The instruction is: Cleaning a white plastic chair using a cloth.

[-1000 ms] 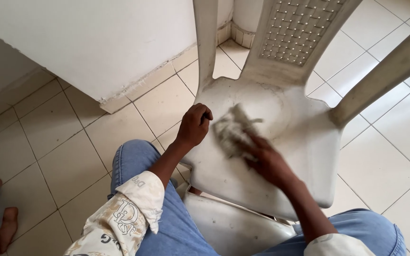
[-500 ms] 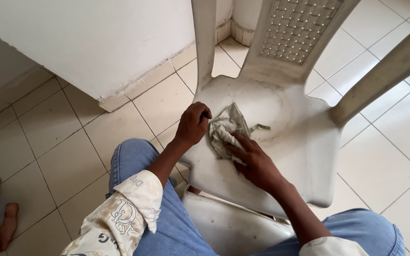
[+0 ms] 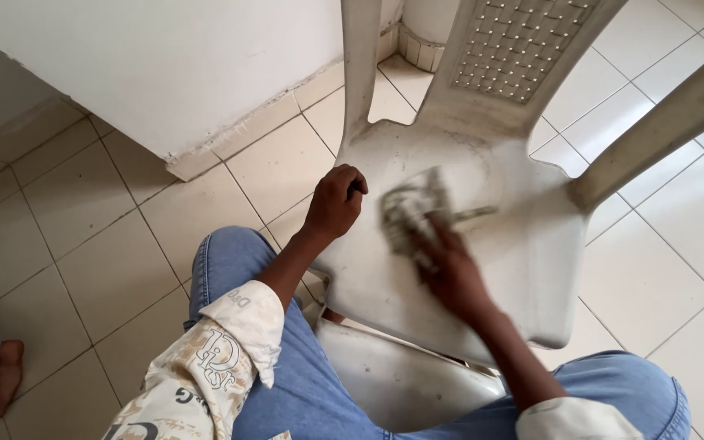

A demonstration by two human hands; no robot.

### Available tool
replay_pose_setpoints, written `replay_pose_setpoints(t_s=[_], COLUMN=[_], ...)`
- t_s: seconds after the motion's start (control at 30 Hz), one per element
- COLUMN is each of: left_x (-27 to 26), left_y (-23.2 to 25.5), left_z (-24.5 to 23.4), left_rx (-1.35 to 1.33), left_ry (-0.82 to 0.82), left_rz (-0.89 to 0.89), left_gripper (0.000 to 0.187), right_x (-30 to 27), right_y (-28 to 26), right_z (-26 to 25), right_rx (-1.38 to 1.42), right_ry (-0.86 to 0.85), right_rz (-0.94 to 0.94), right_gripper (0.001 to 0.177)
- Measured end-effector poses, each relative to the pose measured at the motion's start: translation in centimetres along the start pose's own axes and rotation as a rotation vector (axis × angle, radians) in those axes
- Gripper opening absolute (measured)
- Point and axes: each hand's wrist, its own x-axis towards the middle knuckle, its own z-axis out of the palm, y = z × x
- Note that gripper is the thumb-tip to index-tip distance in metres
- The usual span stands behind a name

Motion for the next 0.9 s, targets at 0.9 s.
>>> replay_pose_setpoints(t_s=[0.9], left_x=[-0.7], left_y=[-0.6], left_z=[0.4], left_rx=[0.053], left_ry=[-0.006], left_rz=[0.050], left_gripper=[0.012], right_x=[-7.7], right_y=[-0.9], right_z=[-6.6], right_rx=[0.018], right_ry=[-0.132], right_rz=[0.007], right_gripper=[0.052])
